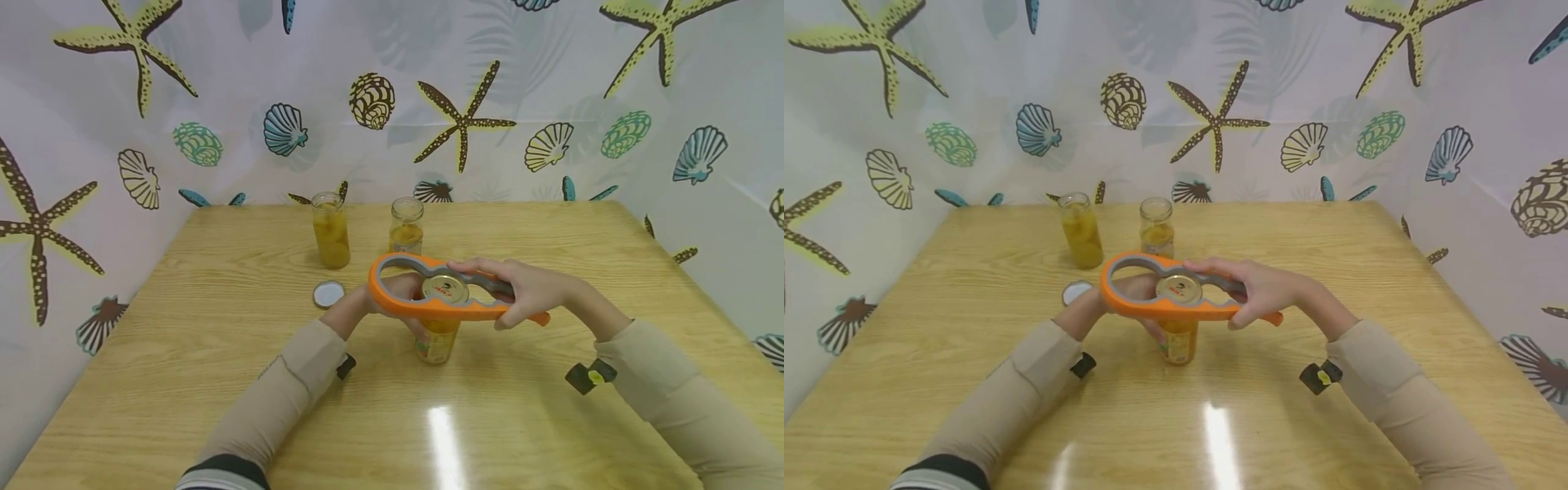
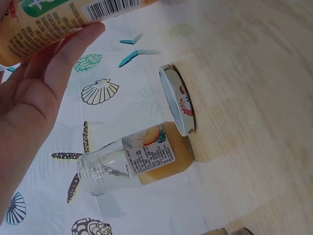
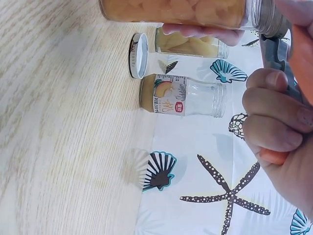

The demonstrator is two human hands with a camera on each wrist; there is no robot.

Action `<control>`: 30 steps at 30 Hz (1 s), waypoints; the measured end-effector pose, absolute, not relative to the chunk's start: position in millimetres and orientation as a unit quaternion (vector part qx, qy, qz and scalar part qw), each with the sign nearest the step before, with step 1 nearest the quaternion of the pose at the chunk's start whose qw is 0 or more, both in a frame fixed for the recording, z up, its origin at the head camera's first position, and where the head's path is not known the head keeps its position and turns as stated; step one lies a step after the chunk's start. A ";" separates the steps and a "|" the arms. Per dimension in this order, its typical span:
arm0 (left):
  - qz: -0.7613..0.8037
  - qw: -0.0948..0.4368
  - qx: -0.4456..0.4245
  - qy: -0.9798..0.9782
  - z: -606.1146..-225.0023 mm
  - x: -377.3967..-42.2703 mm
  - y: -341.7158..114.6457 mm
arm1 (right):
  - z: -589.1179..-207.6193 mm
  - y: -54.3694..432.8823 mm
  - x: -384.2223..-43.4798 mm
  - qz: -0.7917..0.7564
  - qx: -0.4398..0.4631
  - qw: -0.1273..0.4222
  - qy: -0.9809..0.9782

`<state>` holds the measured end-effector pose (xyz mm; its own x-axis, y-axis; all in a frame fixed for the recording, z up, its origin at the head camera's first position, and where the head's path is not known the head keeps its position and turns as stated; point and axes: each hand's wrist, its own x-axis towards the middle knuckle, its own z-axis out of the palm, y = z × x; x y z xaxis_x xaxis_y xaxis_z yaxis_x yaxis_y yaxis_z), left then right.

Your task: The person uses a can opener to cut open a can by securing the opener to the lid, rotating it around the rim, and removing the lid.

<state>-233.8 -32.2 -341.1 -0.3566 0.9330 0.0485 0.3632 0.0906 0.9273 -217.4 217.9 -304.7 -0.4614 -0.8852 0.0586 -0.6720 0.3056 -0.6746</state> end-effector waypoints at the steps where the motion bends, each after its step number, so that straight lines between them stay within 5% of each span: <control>1: 0.475 0.304 0.483 0.670 -340.9 -234.3 -32.2 | -304.4 218.2 -217.3 -0.323 -0.490 0.169 0.792; 22: 0.320 0.316 0.483 0.751 -305.7 -231.8 -30.7 | -301.4 217.0 -219.6 -0.338 -0.492 0.218 0.772; 30: 0.403 0.418 0.496 0.646 -330.3 -250.2 -28.9 | -301.1 226.8 -216.9 -0.408 -0.455 0.221 0.760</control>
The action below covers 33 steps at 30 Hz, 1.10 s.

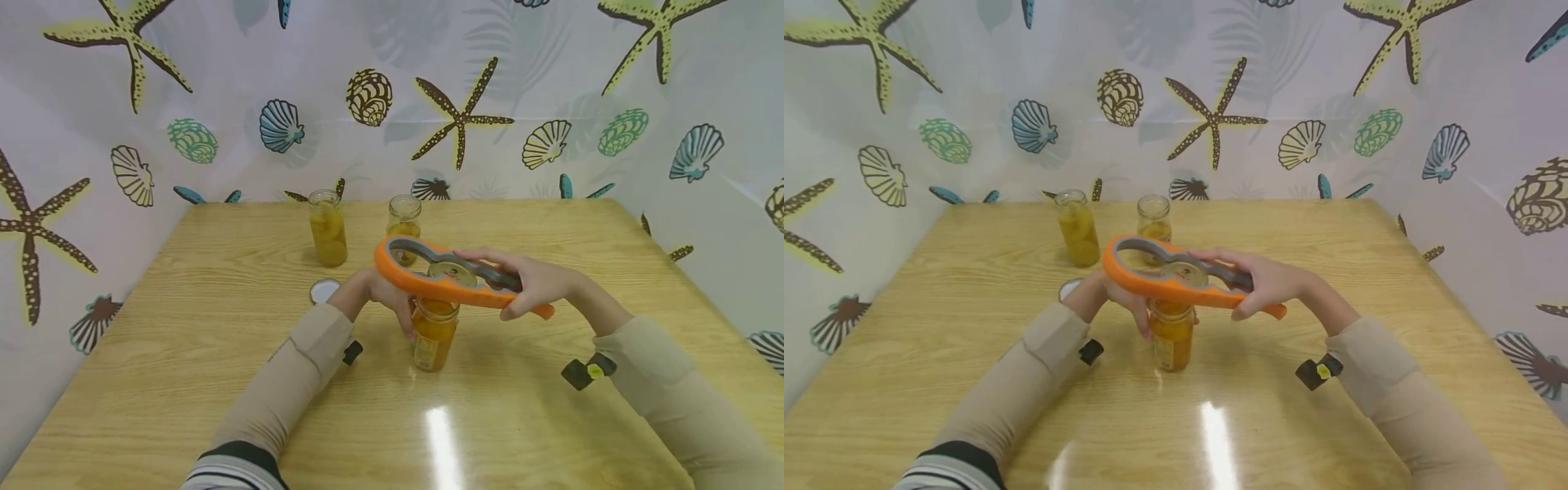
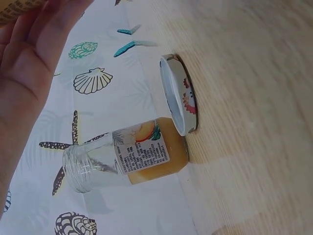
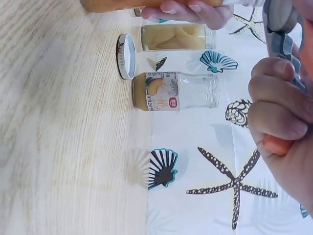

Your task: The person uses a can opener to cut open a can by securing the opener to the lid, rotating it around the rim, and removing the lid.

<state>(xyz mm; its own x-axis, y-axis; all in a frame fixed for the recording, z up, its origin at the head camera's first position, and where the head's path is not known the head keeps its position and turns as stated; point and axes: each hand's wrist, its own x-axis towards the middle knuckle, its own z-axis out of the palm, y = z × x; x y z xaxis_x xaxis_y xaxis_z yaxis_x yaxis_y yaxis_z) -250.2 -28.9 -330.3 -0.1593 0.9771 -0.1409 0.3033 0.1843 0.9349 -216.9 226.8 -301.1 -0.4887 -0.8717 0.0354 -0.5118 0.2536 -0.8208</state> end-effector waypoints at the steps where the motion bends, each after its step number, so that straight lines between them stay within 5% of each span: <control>1: 0.406 0.417 0.504 0.638 -332.5 -251.6 -27.9 | -301.7 229.9 -216.1 -0.422 -0.450 0.219 0.756; 9: 0.408 0.389 0.520 0.642 -334.8 -253.6 -21.6 | -315.2 258.8 -205.5 -0.552 -0.438 0.180 0.686; 24: 0.422 0.289 0.494 0.703 -342.1 -249.9 -0.9 | -340.3 290.6 -186.3 -0.681 -0.436 0.189 0.558; 33: 0.482 0.255 0.361 0.756 -336.7 -253.7 24.2 | -338.4 294.1 -179.7 -0.732 -0.470 0.188 0.456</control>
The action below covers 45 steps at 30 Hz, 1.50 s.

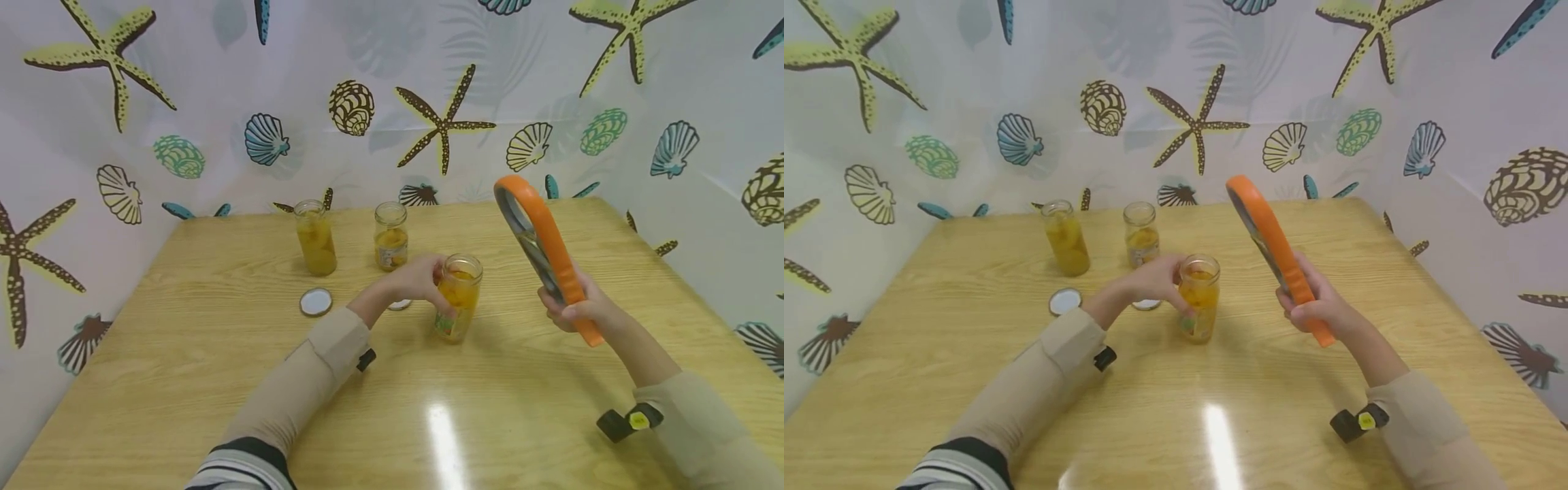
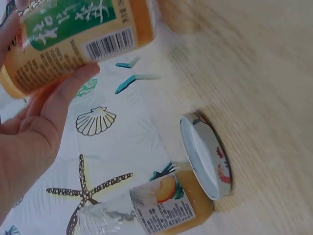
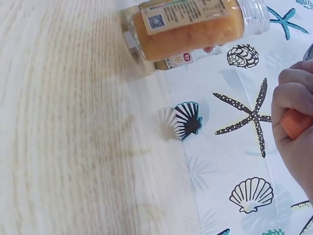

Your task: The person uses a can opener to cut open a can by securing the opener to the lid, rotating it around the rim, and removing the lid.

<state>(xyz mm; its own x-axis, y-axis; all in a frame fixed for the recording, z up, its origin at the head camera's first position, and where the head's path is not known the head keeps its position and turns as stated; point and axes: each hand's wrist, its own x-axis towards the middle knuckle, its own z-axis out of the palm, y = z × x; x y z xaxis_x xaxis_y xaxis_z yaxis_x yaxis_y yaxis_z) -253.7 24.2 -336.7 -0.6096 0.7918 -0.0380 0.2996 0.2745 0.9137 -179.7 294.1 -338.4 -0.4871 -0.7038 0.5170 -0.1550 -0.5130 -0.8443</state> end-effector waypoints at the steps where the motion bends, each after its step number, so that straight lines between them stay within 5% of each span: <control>1: 0.490 0.245 0.346 0.762 -336.5 -255.3 28.0 | -338.7 294.6 -179.0 -0.734 -0.469 0.187 0.454; 12: 0.481 0.090 0.177 0.854 -336.6 -282.5 62.4 | -344.8 297.4 -174.3 -0.738 -0.463 0.174 0.459; 23: 0.510 -0.011 0.126 0.851 -341.5 -302.3 81.5 | -348.0 292.4 -177.3 -0.742 -0.484 0.187 0.424; 45: 0.511 -0.030 0.066 0.857 -352.7 -310.1 94.6 | -354.3 286.7 -182.2 -0.754 -0.480 0.203 0.399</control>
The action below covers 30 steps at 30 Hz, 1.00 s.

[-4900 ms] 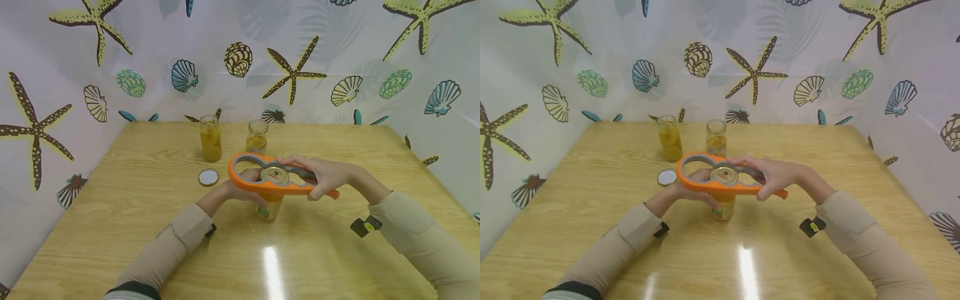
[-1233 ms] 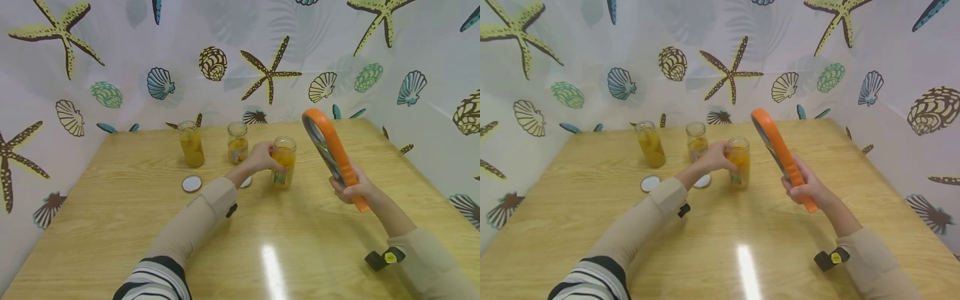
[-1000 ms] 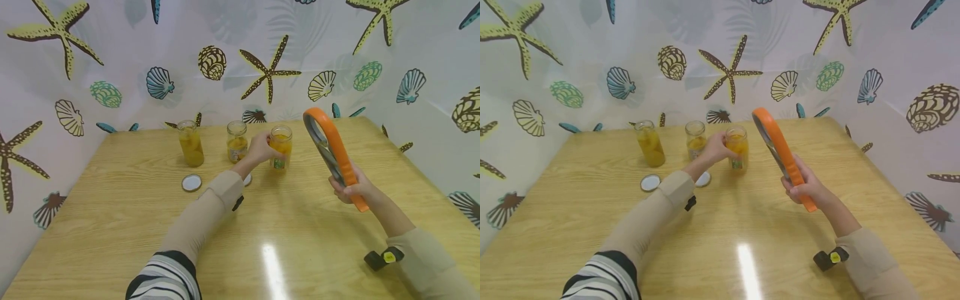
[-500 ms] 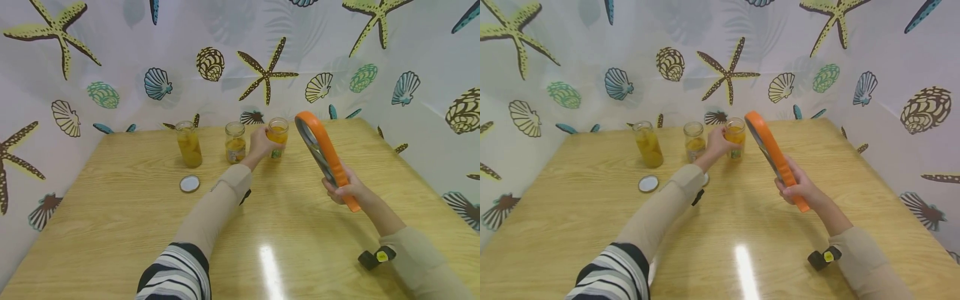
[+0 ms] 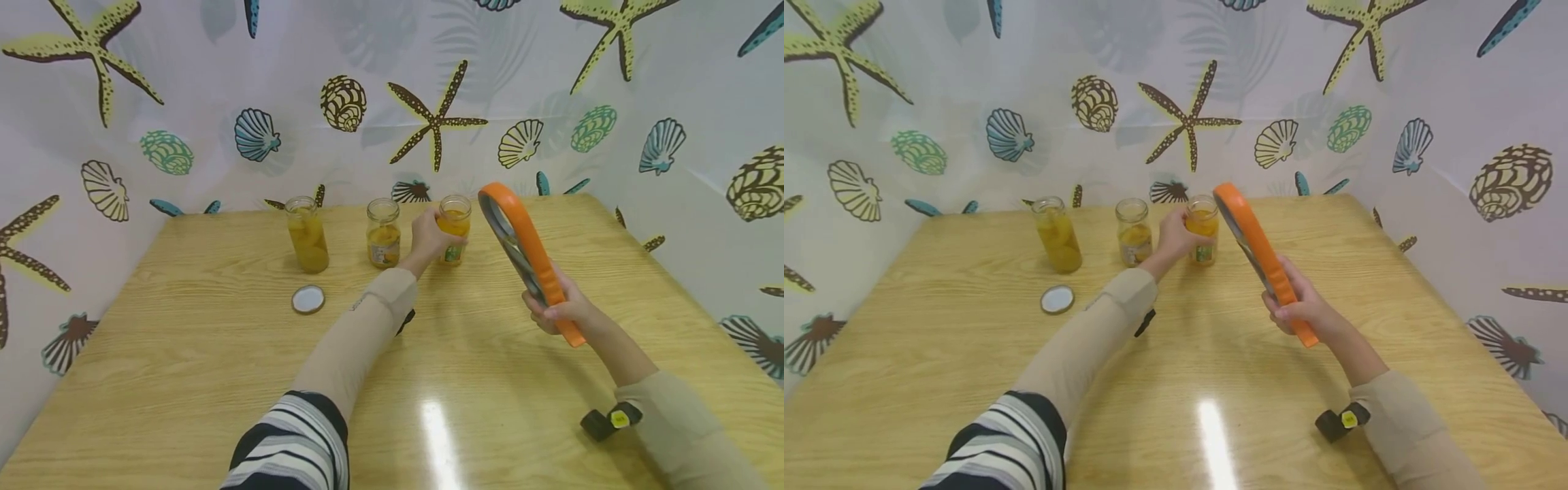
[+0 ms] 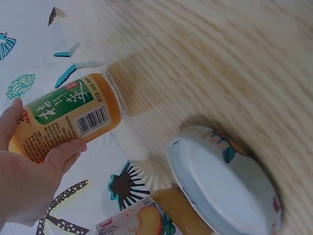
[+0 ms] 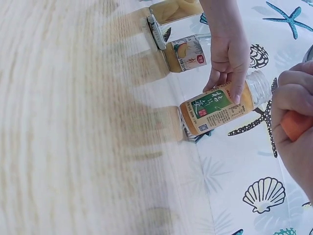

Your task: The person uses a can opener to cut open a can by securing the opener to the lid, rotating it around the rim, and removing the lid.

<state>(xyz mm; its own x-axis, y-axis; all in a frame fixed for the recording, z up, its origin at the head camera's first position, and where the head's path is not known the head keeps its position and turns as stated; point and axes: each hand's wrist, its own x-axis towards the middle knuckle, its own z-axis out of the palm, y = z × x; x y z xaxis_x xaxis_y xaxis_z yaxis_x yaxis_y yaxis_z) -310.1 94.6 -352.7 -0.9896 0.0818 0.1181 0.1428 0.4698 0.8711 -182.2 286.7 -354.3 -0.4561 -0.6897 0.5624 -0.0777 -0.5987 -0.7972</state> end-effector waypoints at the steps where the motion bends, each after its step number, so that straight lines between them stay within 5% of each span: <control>1: -0.512 0.029 -0.065 -0.856 -352.8 -310.3 94.7 | -354.2 286.4 -182.4 -0.752 -0.482 0.203 0.401; 24: -0.506 0.007 -0.066 -0.860 -349.7 -316.4 93.9 | -356.2 281.2 -180.6 -0.758 -0.476 0.204 0.396; 30: -0.518 -0.050 -0.093 -0.849 -347.9 -316.2 88.9 | -358.4 280.4 -180.8 -0.766 -0.470 0.204 0.389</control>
<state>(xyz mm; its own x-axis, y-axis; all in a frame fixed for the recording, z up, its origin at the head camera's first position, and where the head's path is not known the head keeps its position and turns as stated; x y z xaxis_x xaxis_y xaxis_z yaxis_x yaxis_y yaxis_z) -316.2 88.9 -347.9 -0.9775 0.2105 0.0114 0.1062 0.4452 0.8891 -180.8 280.4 -358.4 -0.4750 -0.6783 0.5606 -0.0527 -0.6140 -0.7876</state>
